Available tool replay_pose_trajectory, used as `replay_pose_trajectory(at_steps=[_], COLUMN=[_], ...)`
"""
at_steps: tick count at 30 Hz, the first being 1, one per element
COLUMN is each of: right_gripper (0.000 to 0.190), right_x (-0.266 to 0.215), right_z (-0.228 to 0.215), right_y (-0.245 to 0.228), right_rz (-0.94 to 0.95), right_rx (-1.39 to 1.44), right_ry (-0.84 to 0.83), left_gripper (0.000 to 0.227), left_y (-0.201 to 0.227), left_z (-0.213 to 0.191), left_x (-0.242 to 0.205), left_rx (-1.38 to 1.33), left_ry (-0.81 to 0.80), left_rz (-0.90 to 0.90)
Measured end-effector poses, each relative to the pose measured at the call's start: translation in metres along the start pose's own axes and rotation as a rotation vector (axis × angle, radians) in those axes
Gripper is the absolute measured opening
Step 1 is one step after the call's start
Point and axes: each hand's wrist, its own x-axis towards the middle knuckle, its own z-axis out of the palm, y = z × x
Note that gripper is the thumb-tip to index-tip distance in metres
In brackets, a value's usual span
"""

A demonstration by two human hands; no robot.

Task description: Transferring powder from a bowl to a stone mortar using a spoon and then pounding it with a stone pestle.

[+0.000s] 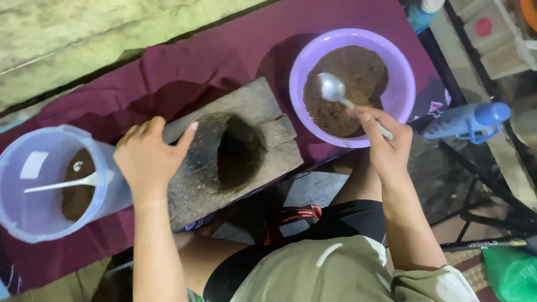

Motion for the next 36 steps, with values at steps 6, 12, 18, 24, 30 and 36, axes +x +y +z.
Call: replay_pose_trajectory(at_steps=[6, 12, 18, 24, 30, 36], right_gripper=[0.019, 0.024, 0.016, 0.009, 0.011, 0.015], right_x=[0.000, -0.001, -0.016, -0.015, -0.028, -0.016], right_z=[-0.021, -0.008, 0.054, 0.131, 0.133, 0.129], right_y=[0.087, 0.008, -0.051, -0.060, -0.063, -0.061], right_rz=[-0.543, -0.577, -0.699, -0.972, -0.924, -0.912], right_rx=[-0.877, -0.440, -0.191, -0.352, -0.392, -0.558], right_ry=[0.115, 0.033, -0.226, -0.283, -0.539, -0.433], left_gripper=[0.062, 0.062, 0.067, 0.063, 0.058, 0.058], left_y=[-0.002, -0.002, 0.007, 0.017, 0.022, 0.022], left_z=[-0.002, -0.002, -0.004, -0.003, -0.001, 0.006], left_x=[-0.001, 0.001, 0.003, -0.003, 0.000, 0.001], left_rx=[0.023, -0.001, -0.065, -0.024, -0.046, -0.044], left_ry=[-0.013, 0.014, 0.064, 0.115, 0.154, 0.174], left_rz=[0.012, 0.023, -0.008, -0.057, -0.091, -0.122])
